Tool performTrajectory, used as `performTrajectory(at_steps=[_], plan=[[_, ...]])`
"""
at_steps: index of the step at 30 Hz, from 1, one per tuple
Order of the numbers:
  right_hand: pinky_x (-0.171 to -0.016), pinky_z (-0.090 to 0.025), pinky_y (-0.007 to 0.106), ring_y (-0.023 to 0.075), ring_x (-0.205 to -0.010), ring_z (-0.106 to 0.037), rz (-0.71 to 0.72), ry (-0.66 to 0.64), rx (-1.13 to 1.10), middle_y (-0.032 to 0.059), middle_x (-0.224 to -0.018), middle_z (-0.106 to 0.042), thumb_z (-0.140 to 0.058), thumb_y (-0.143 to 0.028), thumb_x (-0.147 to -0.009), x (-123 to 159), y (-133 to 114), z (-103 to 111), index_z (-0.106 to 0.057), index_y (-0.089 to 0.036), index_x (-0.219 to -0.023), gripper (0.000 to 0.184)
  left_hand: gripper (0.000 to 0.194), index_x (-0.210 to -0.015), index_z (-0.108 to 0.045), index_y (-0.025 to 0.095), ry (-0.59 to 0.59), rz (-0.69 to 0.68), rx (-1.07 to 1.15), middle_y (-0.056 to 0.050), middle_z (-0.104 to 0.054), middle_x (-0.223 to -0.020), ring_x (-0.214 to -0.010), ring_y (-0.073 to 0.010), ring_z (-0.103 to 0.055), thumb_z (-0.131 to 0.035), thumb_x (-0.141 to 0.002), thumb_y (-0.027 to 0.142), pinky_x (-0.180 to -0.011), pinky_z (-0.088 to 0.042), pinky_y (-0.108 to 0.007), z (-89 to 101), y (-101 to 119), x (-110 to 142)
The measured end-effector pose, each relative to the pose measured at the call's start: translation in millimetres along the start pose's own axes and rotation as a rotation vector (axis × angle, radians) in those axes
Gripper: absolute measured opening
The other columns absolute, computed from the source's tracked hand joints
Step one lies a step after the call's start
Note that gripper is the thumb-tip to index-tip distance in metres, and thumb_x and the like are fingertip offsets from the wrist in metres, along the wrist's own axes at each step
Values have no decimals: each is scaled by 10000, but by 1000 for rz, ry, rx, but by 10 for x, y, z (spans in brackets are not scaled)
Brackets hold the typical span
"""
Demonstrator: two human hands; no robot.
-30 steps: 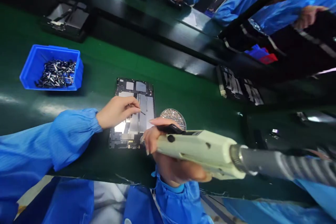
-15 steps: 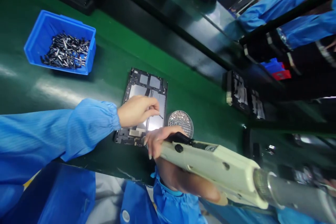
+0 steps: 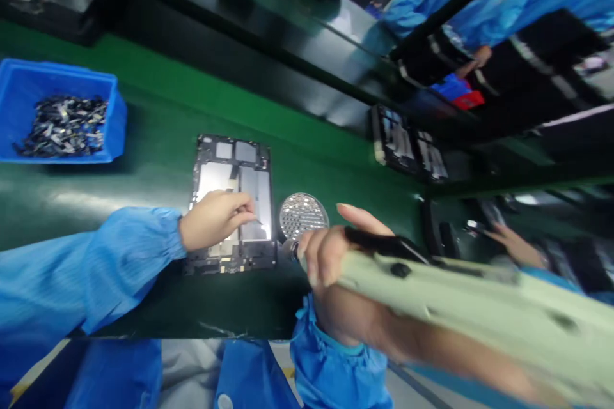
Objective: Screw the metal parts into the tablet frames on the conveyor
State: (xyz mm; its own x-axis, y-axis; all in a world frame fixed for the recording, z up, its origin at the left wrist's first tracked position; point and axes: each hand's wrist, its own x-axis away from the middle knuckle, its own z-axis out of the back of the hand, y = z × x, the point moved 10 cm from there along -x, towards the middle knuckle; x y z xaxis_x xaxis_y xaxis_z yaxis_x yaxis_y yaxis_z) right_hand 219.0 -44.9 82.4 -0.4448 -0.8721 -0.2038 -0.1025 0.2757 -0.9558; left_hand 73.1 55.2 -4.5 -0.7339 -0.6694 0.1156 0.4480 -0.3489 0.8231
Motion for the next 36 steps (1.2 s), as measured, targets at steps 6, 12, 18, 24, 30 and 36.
performTrajectory(at_steps=[6, 12, 18, 24, 30, 36], plan=[[-409, -394, 300, 135, -322, -370, 240, 66, 1, -64, -432, -424, -517, -927, -822, -320, -35, 211, -768, -189, -902, 784, 124, -819, -668, 207, 49, -129, 113, 15, -717, -710, -652, -157, -662, -643, -940, 191, -643, -458, -250, 129, 25, 103], [-403, -410, 335, 167, -334, -424, 179, 164, 22, -36, -433, -476, -606, -909, -786, -343, 113, 319, -780, -225, -886, 714, 208, -870, -717, 231, 74, -46, 275, 7, -701, -656, -559, -163, -634, -634, -939, 410, -535, -477, -261, 340, 22, 96], [-414, -446, 328, 152, -336, -430, 191, 218, 48, -41, -432, -481, -588, -897, -817, -367, 148, 397, -790, -188, -920, 745, 221, -934, -739, 253, 386, 83, 253, 18, -753, -721, -498, -149, -606, -732, -875, 466, -509, -513, -283, 929, -254, 74], [-401, -448, 322, 147, -335, -427, 170, 211, 77, -47, -437, -472, -575, -910, -808, -389, 202, 386, -758, -189, -920, 751, 231, -991, -723, 263, 604, 152, 262, 40, -801, -891, -611, -138, -607, -746, -891, 470, -536, -497, -279, 1270, -503, 105], [-391, -435, 338, 153, -320, -408, 144, 246, 93, -53, -422, -457, -583, -925, -769, -389, 202, 401, -767, -236, -873, 721, 210, -905, -684, 232, 657, 183, 294, 14, -792, -883, -634, -143, -615, -776, -830, 405, -504, -460, -269, 1339, -575, 67], [-391, -416, 331, 152, -327, -413, 154, 211, 59, -46, -431, -464, -592, -916, -786, -395, 251, 398, -750, -221, -821, 714, 194, -876, -710, 222, 678, 222, 276, 62, -616, -578, -449, -95, -476, -772, -792, 386, -454, -382, -240, 1424, -707, 15]])
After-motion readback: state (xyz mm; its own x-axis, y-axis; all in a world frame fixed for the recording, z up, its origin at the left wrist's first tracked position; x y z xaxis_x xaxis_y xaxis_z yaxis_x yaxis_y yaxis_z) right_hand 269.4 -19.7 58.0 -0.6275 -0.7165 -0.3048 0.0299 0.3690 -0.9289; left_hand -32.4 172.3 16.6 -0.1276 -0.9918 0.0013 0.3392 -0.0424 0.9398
